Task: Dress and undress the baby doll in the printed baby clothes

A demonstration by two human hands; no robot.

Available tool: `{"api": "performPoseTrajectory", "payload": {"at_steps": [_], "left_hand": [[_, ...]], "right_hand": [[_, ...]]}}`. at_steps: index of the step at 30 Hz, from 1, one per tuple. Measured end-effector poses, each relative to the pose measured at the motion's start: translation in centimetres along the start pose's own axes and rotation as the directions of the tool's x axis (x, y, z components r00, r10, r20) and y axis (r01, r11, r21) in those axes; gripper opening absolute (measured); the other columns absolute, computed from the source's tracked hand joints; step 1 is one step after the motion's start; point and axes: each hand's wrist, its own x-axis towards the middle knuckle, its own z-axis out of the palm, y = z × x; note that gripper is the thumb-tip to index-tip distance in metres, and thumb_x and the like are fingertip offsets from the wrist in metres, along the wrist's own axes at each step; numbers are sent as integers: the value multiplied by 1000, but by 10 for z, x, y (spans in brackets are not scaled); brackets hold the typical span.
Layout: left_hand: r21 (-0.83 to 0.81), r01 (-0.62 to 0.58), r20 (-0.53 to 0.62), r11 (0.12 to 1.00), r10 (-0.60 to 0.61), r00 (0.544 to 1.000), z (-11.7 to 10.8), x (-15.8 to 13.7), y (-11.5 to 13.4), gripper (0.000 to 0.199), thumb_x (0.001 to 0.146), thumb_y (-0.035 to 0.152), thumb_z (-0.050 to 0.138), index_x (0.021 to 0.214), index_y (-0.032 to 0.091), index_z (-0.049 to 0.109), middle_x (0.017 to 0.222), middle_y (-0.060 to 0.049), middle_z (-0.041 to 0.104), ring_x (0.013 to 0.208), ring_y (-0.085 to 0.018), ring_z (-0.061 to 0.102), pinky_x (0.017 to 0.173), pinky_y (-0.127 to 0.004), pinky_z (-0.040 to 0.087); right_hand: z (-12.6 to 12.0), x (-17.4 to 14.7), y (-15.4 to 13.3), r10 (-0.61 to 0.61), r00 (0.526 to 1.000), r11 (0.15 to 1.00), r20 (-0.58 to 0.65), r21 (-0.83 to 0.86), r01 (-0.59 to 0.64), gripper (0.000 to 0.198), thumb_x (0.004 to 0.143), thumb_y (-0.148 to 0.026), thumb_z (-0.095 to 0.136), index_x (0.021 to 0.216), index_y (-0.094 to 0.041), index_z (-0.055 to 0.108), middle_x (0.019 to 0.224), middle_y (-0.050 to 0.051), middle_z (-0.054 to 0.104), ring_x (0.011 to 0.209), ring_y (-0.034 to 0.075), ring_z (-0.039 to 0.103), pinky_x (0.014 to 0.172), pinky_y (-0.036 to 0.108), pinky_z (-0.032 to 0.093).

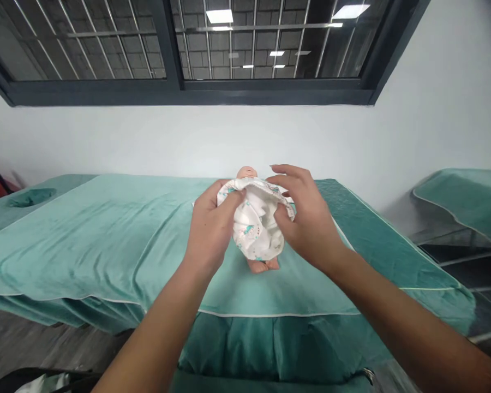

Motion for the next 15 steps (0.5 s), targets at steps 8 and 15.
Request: {"api": "performPoseTrajectory", "payload": {"at_steps": [8,15], "left_hand": [[471,-310,-196,826,441,876,-19,30,15,21,71,7,53,83,21,64,83,1,68,72,-13,57,64,-25,44],[342,-363,-242,866,455,857,-28,41,26,23,65,3,54,78,20,62,82,0,69,79,-15,64,68,-29,51]], "right_hand": [[-49,37,16,-154,969,984,194,-60,169,41,76,-1,43,94,-27,69,127,4,60,99,23,62,77,39,51],[-65,39,19,-3,935,888,354,-429,165,29,88,-16,46,91,-27,73,121,1,66,84,20,63,63,32,43]]}}
